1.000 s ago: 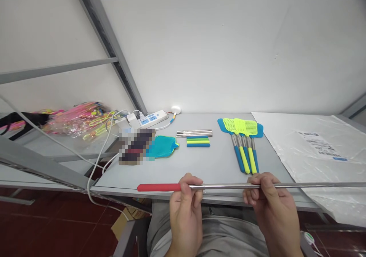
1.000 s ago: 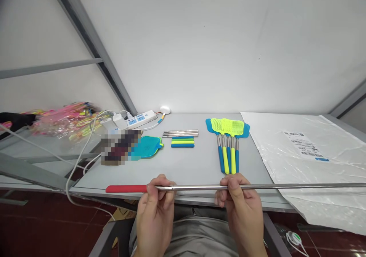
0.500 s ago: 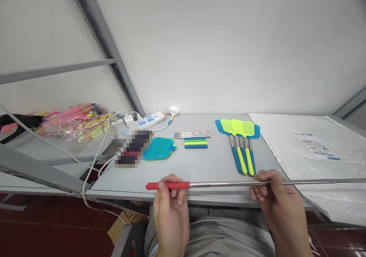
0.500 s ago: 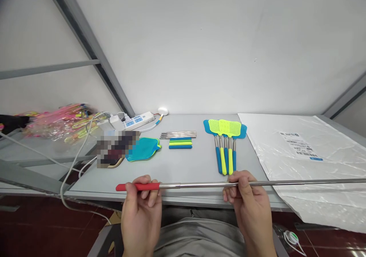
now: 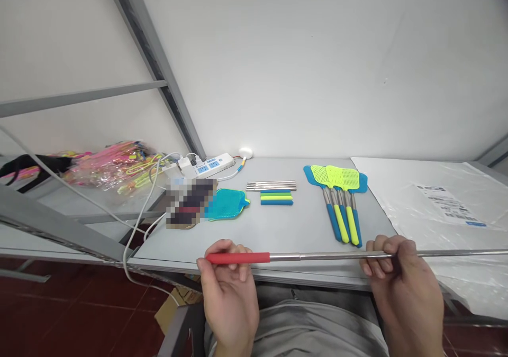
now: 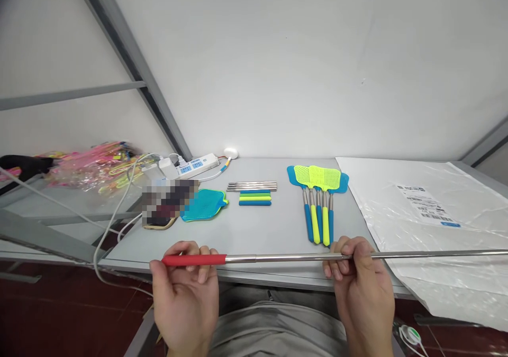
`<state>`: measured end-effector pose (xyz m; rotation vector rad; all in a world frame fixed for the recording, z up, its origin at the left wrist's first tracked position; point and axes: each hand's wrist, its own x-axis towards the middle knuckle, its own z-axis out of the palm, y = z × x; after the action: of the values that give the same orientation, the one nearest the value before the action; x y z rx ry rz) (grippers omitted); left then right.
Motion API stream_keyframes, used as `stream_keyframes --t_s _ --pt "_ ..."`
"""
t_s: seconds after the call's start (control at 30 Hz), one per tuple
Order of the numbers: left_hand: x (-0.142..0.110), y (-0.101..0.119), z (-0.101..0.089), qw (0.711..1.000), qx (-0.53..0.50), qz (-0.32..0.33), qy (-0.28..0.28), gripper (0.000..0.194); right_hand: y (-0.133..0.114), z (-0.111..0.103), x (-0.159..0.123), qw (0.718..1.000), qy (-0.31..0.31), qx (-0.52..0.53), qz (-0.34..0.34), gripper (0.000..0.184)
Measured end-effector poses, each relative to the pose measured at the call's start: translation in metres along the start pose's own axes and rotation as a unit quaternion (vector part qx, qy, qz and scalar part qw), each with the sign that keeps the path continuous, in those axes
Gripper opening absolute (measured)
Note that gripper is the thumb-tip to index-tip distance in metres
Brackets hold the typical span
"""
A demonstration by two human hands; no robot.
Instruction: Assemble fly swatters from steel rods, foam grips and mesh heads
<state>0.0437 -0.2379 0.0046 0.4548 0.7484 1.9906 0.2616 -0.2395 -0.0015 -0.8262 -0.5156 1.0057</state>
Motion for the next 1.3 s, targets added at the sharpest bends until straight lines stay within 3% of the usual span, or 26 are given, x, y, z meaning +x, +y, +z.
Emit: stream_keyframes --t_s 0.23,0.73,1.07,1.3 --pt "-0.005 -0.001 -0.003 0.998 0.034 0.044 -0.005 0.033 -0.004 0.004 -0.001 1.000 0.027 0.010 -0.005 0.034" --pt "-0.004 0.007 0.007 0.998 0.012 0.010 0.068 0.024 0.003 0.006 -0.011 1.000 0.000 0.007 0.012 0.028" --pt "-0.004 0.008 0.009 0.997 0.018 -0.003 0.078 0.023 0.004 0.002 -0.010 1.000 -0.016 0.002 0.005 0.026" --pt "0.010 0.014 0.001 0.995 0.003 0.042 0.086 0.020 0.002 -0.005 -0.001 1.000 -0.028 0.003 0.003 0.028"
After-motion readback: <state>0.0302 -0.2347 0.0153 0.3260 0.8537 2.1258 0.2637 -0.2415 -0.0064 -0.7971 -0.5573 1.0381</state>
